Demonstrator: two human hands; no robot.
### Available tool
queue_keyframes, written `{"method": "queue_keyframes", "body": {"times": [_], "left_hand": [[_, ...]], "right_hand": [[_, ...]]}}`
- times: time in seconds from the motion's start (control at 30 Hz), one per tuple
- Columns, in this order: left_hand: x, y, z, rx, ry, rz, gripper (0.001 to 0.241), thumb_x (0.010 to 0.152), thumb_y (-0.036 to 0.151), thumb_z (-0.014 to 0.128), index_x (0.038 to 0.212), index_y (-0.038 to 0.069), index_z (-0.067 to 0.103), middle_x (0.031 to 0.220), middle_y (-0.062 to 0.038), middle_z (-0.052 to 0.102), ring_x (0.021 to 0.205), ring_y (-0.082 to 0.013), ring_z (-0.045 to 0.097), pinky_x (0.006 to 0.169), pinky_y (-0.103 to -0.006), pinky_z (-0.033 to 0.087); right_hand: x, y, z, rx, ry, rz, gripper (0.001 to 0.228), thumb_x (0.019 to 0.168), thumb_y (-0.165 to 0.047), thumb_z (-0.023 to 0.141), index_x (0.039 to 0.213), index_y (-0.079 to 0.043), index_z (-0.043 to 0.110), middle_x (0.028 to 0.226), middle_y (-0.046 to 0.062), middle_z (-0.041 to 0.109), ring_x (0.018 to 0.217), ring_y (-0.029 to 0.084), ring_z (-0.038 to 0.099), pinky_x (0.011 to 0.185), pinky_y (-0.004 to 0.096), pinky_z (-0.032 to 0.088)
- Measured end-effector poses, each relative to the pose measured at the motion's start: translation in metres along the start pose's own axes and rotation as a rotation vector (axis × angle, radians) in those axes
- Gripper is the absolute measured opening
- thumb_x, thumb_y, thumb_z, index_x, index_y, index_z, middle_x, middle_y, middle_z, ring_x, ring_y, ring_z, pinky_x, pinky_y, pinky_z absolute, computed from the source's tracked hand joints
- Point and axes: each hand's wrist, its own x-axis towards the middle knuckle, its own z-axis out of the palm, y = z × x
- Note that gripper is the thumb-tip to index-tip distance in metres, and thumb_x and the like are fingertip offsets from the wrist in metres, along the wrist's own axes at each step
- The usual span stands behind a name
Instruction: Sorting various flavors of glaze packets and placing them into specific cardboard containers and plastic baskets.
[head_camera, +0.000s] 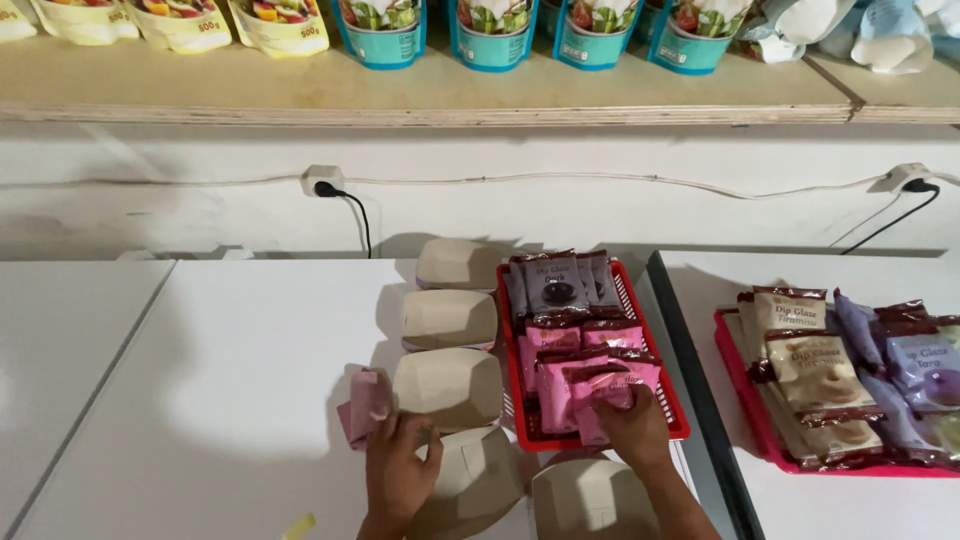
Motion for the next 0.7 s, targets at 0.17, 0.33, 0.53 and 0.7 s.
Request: {"method": "queue_keyframes", "body": {"times": [0.17,0.33,0.53,0.7], "left_hand": [[-0.018,-0.001,-0.021,0.163,0.064,-0.031,0.036,0.068,0.021,0.08,0.1,0.013,0.067,0.095,-0.013,0.064,0.091,-0.0377,0.063,0.077,-0.0521,0.049],[-0.034,-0.03,0.001,0.017,0.09,-0.145,0.035,0.075,0.016,0.075,0.108,0.009,0.065,0.096,-0.014,0.067,0.093,-0.0388,0.063,0.08,-0.0484,0.052],[-0.033,-0.029,-0.005,-0.033,-0.053,-0.136,0.018,0.083,0.008,0.072,0.101,0.01,0.07,0.1,-0.015,0.069,0.097,-0.0381,0.065,0.084,-0.0464,0.052],[-0.035,-0.021,-0.015,-0.068,-0.135,-0.129,0.016,0.085,0.009,0.072,0.101,0.012,0.075,0.104,-0.011,0.071,0.101,-0.0346,0.063,0.09,-0.0434,0.052]], "right_hand": [[-0.011,-0.016,-0.004,0.229,-0.08,0.173,0.044,0.078,-0.023,0.079,0.111,0.003,0.066,0.088,0.015,0.079,0.076,0.025,0.077,0.069,0.039,0.06],[-0.018,-0.018,-0.003,0.103,-0.02,0.142,0.038,0.08,-0.02,0.08,0.104,0.006,0.067,0.082,0.017,0.076,0.072,0.023,0.072,0.068,0.038,0.057],[-0.037,-0.009,-0.002,0.166,0.163,-0.009,0.029,0.086,-0.017,0.079,0.099,0.003,0.062,0.083,0.012,0.07,0.075,0.018,0.066,0.068,0.034,0.054],[-0.063,-0.025,0.004,0.487,0.143,-0.196,0.034,0.089,0.003,0.071,0.118,0.002,0.052,0.103,0.012,0.068,0.093,0.016,0.066,0.08,0.028,0.055]]}}
